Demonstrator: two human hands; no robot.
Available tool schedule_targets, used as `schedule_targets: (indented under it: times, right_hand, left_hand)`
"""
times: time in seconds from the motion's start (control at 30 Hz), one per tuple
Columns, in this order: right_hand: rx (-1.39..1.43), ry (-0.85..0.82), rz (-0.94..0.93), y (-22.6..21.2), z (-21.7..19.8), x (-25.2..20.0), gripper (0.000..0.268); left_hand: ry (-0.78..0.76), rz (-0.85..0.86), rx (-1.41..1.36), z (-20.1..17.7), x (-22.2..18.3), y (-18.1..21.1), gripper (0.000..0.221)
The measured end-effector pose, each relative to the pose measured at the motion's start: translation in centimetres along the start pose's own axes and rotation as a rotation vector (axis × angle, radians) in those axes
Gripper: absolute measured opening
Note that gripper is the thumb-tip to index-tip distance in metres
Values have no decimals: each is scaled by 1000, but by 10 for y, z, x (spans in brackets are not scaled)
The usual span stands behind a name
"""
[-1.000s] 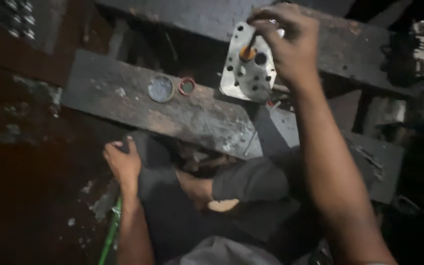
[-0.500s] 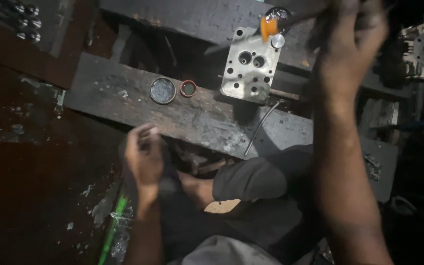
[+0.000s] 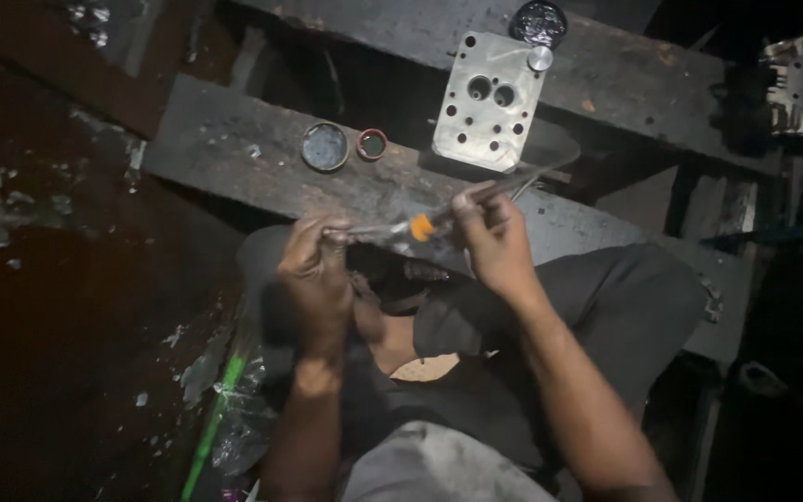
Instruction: The person cleans and works on a metal engine component on a workbench, applying a substance to a rod and then cleaning it with a cloth.
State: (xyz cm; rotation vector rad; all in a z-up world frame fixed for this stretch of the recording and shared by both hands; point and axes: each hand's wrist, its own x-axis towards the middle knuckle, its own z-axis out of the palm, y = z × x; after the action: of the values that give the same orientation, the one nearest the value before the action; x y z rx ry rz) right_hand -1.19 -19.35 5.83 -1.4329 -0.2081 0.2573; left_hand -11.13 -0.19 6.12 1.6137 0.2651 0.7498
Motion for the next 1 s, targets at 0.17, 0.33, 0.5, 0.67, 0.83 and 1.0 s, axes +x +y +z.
schedule_targets:
  times: [0.17,0.33,0.5,0.67,0.83,1.0]
  right_hand:
    - [-1179,-146,19,26,9,15,27]
    - [-1483,-89,-5,73,3,32,23]
    - [-1315,-346,-10,81,32,-14,29]
    - [-1509,-402,-301,122,75,-84,58]
    - [-1600,-650,378,127,83,-89,67]
    - [-1781,-593,284,146,44,-93,53]
  left_hand:
    - [59,100,276,-55,-11,10,14]
    - [110,106,309,-101,-40,0,13]
    - [189,22,421,-133,-55,-4,13]
    - [96,40,416,-141,-55,23,12]
    - [-51,161,250,-137,-51,32,19]
    - [-135,230,190,-115,-33,27,13]
